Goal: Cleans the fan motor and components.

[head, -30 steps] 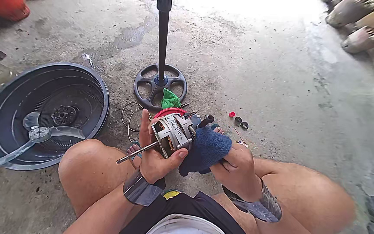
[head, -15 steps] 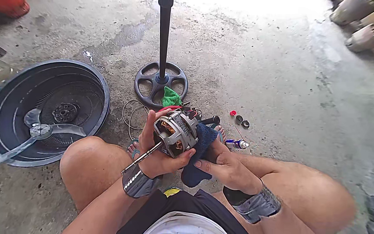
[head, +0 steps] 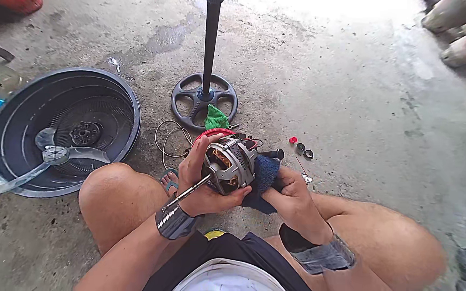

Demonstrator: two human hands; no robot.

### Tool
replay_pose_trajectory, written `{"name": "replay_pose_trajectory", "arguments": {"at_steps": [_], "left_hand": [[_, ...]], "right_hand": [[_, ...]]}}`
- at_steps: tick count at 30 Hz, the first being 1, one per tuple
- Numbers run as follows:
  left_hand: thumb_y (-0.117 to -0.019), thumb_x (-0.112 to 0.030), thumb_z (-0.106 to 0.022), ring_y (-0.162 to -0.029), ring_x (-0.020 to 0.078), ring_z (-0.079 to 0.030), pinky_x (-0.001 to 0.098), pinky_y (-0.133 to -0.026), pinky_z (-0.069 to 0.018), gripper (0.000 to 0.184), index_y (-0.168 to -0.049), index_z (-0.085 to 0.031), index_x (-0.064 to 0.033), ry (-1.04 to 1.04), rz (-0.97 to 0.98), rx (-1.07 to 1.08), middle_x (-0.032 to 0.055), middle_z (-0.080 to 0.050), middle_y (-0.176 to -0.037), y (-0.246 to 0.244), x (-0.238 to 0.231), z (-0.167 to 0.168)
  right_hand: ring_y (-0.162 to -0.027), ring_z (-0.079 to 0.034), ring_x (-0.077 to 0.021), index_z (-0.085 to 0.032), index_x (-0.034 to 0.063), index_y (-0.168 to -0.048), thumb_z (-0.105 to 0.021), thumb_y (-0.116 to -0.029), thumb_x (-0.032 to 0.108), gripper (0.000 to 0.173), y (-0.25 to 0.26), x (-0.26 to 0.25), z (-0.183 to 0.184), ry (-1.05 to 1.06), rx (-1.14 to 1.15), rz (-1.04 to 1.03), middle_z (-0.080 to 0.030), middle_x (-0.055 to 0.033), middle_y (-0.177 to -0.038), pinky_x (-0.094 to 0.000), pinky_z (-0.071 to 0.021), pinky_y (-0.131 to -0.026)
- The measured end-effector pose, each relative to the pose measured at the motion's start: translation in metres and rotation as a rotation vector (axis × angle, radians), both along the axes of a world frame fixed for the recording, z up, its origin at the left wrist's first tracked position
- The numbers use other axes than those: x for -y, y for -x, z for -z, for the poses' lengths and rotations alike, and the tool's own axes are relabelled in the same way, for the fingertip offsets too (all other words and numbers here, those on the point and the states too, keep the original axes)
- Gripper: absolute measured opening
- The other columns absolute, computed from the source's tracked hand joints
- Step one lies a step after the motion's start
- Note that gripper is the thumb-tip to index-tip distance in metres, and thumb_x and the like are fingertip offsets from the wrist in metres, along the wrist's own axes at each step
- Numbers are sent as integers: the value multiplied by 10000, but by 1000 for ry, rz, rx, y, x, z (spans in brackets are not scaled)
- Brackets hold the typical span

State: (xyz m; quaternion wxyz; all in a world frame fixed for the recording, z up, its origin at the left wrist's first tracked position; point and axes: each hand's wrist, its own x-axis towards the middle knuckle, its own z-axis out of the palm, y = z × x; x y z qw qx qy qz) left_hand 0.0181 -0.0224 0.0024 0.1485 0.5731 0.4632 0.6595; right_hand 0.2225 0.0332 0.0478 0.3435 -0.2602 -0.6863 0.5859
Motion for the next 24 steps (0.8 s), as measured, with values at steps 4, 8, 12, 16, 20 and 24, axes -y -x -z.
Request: {"name": "replay_pose_trajectory", "arguments": {"at_steps": [4,8,12,16,20,24], "left_hand": [[-660,-367,-957,-1209,302,-637,486,-994,-575,1084,-1550,-356,-225,-45,2,80,145,-608,-1373,3,-4,-4],[-640,-424,-951,-1180,282,-653,480,-969,-585,1057,-1510,-398,-192,1,-26,8,141,-628,-1340,4,-3,-2],[-631,-474,-943,-1175,269,-656,472,-951,-596,1097,-1535,-381,-208,34,-5,-56,141,-634,-1329,1,0,1],[-709,-290,-945,-1172,223,-658,417,-997,-581,1103,-1581,-273,-224,7,123,275,72,-626,-1349,-1,-1,-6],[-787,-433,-864,-1065,140,-695,351,-926,-602,1072,-1598,-191,-239,182,158,695,6,-684,-1238,17,-1,-10],[-785,-503,-821,-1103,216,-673,429,-931,-588,1004,-1569,-279,-189,276,228,1004,103,-647,-1260,27,-6,-16]], "right_hand": [[-1128,-670,-125,-559,-18,-1317,-592,-968,-75,355,10,11,-1,197,-188,-100,-699,-49,-1207,-334,-553,-1035],[-941,-703,-43,-661,-20,-1096,-628,-912,62,204,10,2,2,-363,265,105,-732,-35,-968,-220,-598,-836],[-648,-654,-113,-671,85,-802,-638,-893,236,180,4,-11,1,-790,494,239,-666,-44,-686,-290,-522,-575],[-841,-700,-38,-722,125,-989,-695,-950,161,60,-16,-23,-12,-580,-62,224,-737,35,-890,-234,-601,-759],[-1103,-679,-89,-723,219,-1165,-582,-996,364,264,-49,-24,-8,-15,-545,216,-738,32,-1144,-321,-559,-979],[-1063,-709,-237,-691,89,-1151,-691,-960,308,291,-41,-26,-13,39,-388,235,-743,-106,-1109,-474,-592,-949]]}}
